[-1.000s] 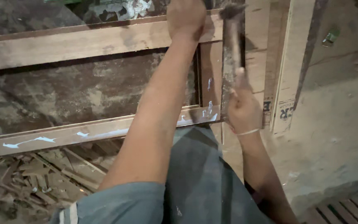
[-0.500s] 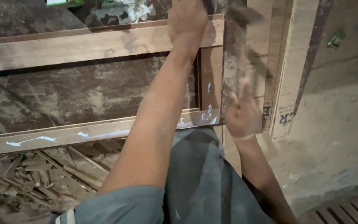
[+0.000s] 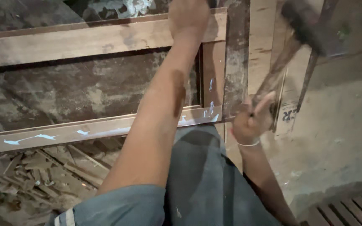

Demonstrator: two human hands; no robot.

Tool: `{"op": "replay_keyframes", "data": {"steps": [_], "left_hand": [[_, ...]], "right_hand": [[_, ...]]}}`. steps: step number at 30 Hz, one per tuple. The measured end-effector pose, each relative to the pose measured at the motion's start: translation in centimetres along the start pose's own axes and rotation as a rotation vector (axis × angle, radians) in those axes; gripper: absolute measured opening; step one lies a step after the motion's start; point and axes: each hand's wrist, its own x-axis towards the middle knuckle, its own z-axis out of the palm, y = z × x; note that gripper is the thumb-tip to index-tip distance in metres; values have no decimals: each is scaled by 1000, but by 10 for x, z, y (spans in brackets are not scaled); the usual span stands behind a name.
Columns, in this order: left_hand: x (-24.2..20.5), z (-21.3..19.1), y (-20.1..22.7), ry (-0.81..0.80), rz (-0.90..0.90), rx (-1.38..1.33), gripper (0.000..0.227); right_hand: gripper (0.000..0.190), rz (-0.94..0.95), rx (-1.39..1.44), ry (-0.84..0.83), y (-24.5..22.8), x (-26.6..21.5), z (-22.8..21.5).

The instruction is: The person applies glue to wooden pieces and uses a hammer to join them together, assembling a rectangular frame on a workbench.

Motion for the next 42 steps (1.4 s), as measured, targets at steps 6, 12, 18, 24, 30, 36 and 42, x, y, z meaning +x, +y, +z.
{"op": "replay_keyframes", "data": {"steps": [6,12,18,24,30,36,42], "left_hand": [[1,-14,4,72,23,-107,17],[1,-3,3,-83,-69,6,17],[10,-18,5,154,159,-80,33],[-39,-80,6,10,379,-44,40],[-36,-140,-16,-134,402,-324,56],[-22,-252,-118,498,-166,-190,17],[50,-270,-208,84,-223,-54,16]], "right_hand": [[70,42,-122,-324,11,-2,15],[61,146,-144,-305,4,-1,5],[59,442,-192,-540,-6,11,15],[61,651,-93,-556,-3,-27,-5],[68,414,119,-363,-1,-54,-3],[72,738,413,-256,-54,-62,-1],[69,855,504,-184,-110,-78,19]]}}
